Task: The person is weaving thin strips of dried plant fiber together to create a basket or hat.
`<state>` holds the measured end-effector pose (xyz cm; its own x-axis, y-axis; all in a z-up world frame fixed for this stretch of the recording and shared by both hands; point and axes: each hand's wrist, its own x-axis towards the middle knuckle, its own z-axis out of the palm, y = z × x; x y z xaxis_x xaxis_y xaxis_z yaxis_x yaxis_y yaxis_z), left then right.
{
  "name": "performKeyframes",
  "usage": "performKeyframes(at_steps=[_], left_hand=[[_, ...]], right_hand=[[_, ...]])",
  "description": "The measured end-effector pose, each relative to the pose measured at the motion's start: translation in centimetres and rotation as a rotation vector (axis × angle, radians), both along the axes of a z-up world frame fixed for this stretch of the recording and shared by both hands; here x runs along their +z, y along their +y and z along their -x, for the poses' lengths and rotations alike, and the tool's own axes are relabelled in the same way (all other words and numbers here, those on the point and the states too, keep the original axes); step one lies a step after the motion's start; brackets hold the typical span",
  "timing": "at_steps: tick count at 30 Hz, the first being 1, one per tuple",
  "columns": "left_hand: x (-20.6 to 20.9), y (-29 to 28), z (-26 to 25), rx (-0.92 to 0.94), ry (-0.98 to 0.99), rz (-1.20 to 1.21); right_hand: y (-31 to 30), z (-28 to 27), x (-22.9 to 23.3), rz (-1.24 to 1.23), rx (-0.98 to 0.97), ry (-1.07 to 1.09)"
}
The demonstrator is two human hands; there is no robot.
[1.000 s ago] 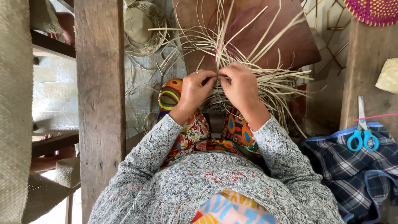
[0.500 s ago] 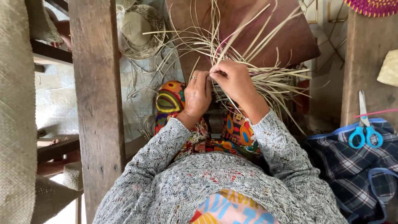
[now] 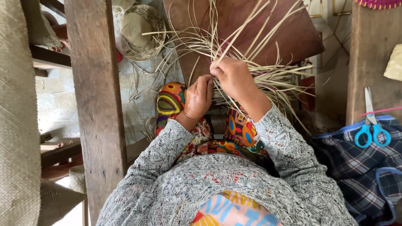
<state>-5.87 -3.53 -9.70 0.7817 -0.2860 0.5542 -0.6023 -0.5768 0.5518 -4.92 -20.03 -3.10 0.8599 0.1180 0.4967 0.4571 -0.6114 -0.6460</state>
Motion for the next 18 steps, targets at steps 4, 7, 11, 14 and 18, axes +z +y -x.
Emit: performKeyframes(at_steps=[4, 7, 11, 14, 18], left_hand=[[-0.1, 0.0, -0.2, 0.003, 0.063, 0.011], [-0.4, 0.2, -0.3, -0.004, 0.112, 0.028], [0.3, 0.1, -0.4, -0.045, 0.161, 0.128], [1.1, 0.2, -0.4, -0.080, 0.205, 0.214], [0.4, 0.3, -0.5, -0.098, 0.215, 0.214]], right_hand=[[-0.9, 2.1, 1.2, -0.091, -0.011, 0.056], [-0.6, 4.7, 1.9, -0.187, -0.002, 0.197], [0.4, 5.8, 1.1, -0.242, 0.021, 0.192], [1.0, 5.8, 1.1, -0.152, 0.024, 0.095], [1.2, 5.8, 1.2, -0.127, 0.031, 0.065]])
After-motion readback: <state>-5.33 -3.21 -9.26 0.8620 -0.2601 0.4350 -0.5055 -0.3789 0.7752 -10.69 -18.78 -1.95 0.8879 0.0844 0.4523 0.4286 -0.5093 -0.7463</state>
